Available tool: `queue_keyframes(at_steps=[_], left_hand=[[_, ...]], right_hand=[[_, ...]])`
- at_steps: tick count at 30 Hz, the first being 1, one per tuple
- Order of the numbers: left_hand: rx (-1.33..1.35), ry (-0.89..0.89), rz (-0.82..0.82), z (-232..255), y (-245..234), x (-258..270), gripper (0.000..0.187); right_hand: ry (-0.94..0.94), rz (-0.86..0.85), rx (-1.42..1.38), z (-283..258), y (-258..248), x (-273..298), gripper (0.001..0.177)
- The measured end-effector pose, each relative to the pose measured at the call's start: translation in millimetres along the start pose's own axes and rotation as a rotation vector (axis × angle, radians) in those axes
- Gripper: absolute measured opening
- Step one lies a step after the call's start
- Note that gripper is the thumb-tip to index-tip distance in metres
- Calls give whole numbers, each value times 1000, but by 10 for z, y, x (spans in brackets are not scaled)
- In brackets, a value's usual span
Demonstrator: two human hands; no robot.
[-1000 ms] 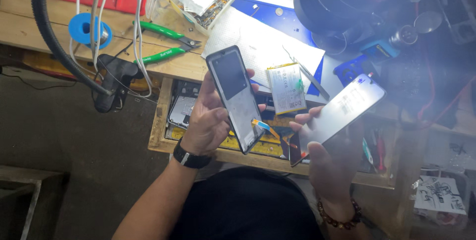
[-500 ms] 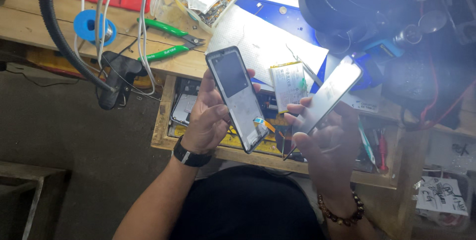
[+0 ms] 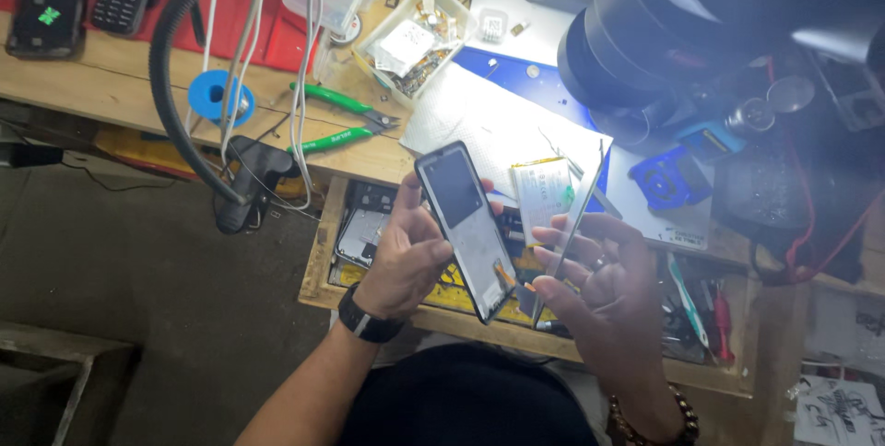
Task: The person disassembles a smartphone by removing the back cover and battery. They use tweezers to disconnect internal ribbon cables and remove the battery. The person then handles a separate screen assembly and compares it to the phone chassis.
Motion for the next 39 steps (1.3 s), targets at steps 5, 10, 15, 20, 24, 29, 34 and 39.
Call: queue_keyframes(at_steps=[5,10,15,20,24,29,34,39], left_hand=[[53,-41,-15,-77,28,16,88],[94,-66,-19,-123,30,41,88],[80,-76,-13,-140,25,64,89],[86,-55,7,-161,0,80,87],[93,-88,35,-185,-36,91,90],[97,-106,30,-174,-43,87,90],[11,-111,37,-146,-16,39,91],[-17,-130,26,-147,5,46,91]], right_hand=[[16,-42,83,-92,59,-71,64],[166,-67,57,-117,101,-107,63],[273,-51,169,-128,163,-105,67],[138,-89,471,-219,274,-127,65],[184,-90,502,-265,348,-113,63],[104,-121,510,-293,389,-114,63],[76,-139,526,-286,404,-115,65],[104,-137,578,-223,383,-105,69]])
Point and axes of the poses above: each hand's wrist, its own x-axis away from the middle knuckle, its own y-axis out of the palm, z = x × y, the point moved 3 cm from there along -x, towards the middle knuckle, and after that the axes turned 8 degrees about -x, right-handed, at the moved point
